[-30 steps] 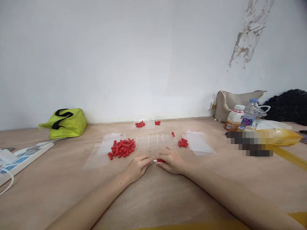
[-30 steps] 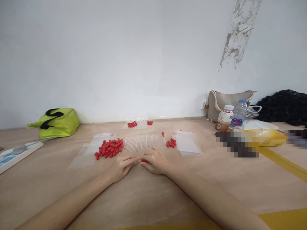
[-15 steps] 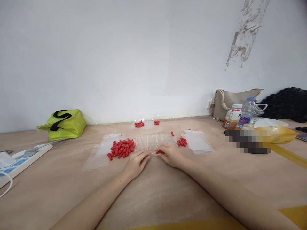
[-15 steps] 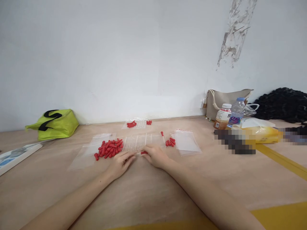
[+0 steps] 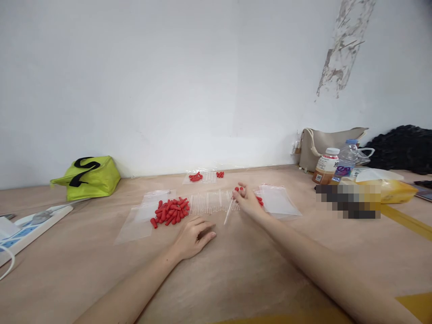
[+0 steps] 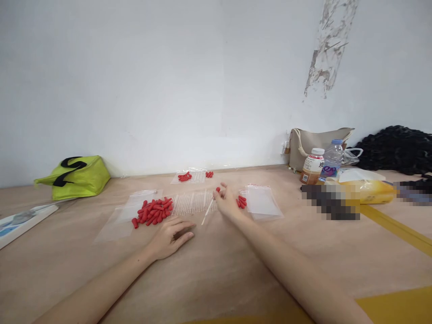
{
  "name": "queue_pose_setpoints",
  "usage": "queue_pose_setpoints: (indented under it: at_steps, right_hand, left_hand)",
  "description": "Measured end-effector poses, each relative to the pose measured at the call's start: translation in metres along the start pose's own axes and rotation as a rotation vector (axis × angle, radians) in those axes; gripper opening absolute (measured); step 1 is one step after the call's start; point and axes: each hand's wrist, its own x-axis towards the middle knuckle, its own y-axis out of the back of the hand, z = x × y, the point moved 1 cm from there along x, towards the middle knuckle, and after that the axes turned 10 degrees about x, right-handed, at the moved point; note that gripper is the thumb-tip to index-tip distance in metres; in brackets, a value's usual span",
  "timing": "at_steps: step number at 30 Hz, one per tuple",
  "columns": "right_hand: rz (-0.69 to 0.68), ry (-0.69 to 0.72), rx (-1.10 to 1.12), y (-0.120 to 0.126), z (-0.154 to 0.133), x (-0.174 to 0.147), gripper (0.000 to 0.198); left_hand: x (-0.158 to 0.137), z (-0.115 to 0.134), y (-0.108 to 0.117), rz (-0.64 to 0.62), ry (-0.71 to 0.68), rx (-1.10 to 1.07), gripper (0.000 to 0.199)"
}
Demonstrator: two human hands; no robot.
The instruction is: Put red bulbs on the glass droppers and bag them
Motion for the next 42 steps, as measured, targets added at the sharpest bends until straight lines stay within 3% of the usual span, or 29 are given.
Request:
queue_pose_setpoints:
  at_steps: [4, 9, 14, 19, 26, 32, 34, 37, 42]
  right_hand:
    - [0.032, -0.011, -0.501, 0.041, -0.004, 0.049, 0.033]
    - [0.044, -0.071, -0.698, 0.057, 0.011, 0.076, 0.027]
    - [-0.003, -0.118, -0.855, 0.047, 0.025, 0.074, 0.028]
    - [-0.019, -0.131, -0.966, 0.045, 0.023, 0.07, 0.033]
    - [0.013, -0.191, -1.085, 0.078, 0.005, 0.061, 0.025]
    - [-0.11, -0.266, -1.088, 0.101, 0.004, 0.049, 0.021]
    - [-0.14, -0.273, -1.074, 0.1, 0.006, 0.048, 0.02]
    - [-0.151, -0.279, -1.062, 0.097, 0.008, 0.048, 0.019]
    - [-0.124, -0.295, -1.058, 0.094, 0.011, 0.047, 0.018]
  left_hand:
    - [0.001, 0.0, 0.0, -0.028, 0.019, -0.011, 0.021]
    - [0.001, -0.002, -0.001, -0.034, 0.015, -0.016, 0.02]
    - [0.0, -0.003, -0.003, -0.045, 0.024, -0.03, 0.019]
    - [0.0, -0.003, -0.003, -0.045, 0.019, -0.044, 0.019]
    - [0.001, -0.004, -0.003, -0.039, 0.013, -0.05, 0.019]
    - [0.004, 0.0, -0.004, -0.024, 0.026, -0.009, 0.019]
    - [0.013, 0.001, -0.005, -0.01, 0.116, 0.085, 0.019]
    - [0.041, -0.002, -0.009, -0.036, 0.399, 0.295, 0.018]
    - [0.101, -0.021, -0.031, -0.078, 0.648, 0.387, 0.021]
